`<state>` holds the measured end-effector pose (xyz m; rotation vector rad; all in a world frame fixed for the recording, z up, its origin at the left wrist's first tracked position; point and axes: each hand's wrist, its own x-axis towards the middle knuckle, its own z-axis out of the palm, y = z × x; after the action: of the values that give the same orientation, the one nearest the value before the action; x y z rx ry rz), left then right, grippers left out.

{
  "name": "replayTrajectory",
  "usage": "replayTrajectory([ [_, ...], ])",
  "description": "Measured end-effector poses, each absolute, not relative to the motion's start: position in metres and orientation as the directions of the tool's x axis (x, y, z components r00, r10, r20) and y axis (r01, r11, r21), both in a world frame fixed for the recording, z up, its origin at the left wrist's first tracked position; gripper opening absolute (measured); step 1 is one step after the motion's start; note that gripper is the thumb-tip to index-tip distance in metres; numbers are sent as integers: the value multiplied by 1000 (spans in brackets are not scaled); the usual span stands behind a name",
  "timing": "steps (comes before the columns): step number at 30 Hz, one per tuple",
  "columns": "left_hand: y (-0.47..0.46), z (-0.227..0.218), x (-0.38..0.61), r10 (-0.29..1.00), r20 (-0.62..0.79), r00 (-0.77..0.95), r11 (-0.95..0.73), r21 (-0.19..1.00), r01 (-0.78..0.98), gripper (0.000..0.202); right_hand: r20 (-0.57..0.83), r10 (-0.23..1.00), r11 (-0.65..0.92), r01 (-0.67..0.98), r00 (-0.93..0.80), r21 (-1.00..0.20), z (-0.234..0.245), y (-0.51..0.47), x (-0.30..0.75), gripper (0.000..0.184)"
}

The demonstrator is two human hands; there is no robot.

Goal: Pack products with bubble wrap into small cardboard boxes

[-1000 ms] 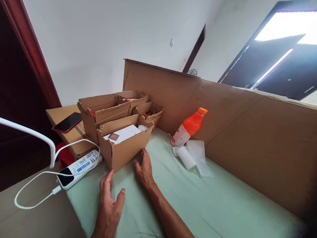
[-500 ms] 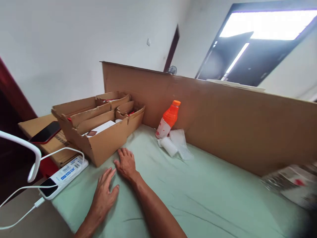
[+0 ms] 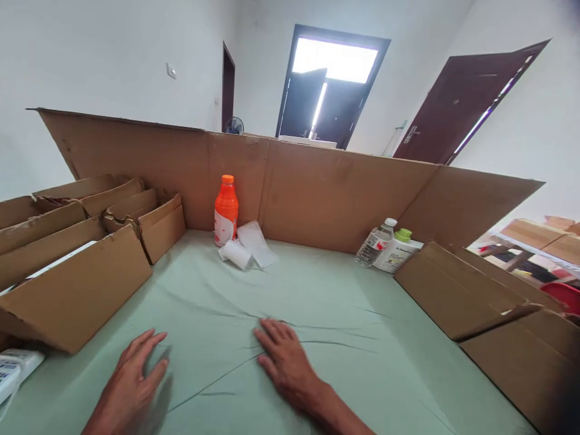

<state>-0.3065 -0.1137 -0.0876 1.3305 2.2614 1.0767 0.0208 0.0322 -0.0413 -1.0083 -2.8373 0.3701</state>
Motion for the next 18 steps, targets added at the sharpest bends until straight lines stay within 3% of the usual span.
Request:
replayTrajectory([
  [2, -87, -74, -289, 907, 91, -411, 225, 720, 656, 58, 31, 765, 633, 741, -644, -223, -44, 43, 51, 49],
  [4, -49, -61, -275, 937, 109, -332, 178, 668, 723, 55, 53, 811, 580, 789, -582, -204, -47, 46, 68, 47],
  [12, 131, -35, -235, 928, 200, -315, 165, 539, 826, 52, 107, 818, 575, 790, -566, -212, -50, 41, 68, 44],
  [18, 113, -74, -180, 935, 274, -225, 73, 473, 878, 54, 113, 816, 576, 779, -567, -248, -54, 44, 71, 45],
])
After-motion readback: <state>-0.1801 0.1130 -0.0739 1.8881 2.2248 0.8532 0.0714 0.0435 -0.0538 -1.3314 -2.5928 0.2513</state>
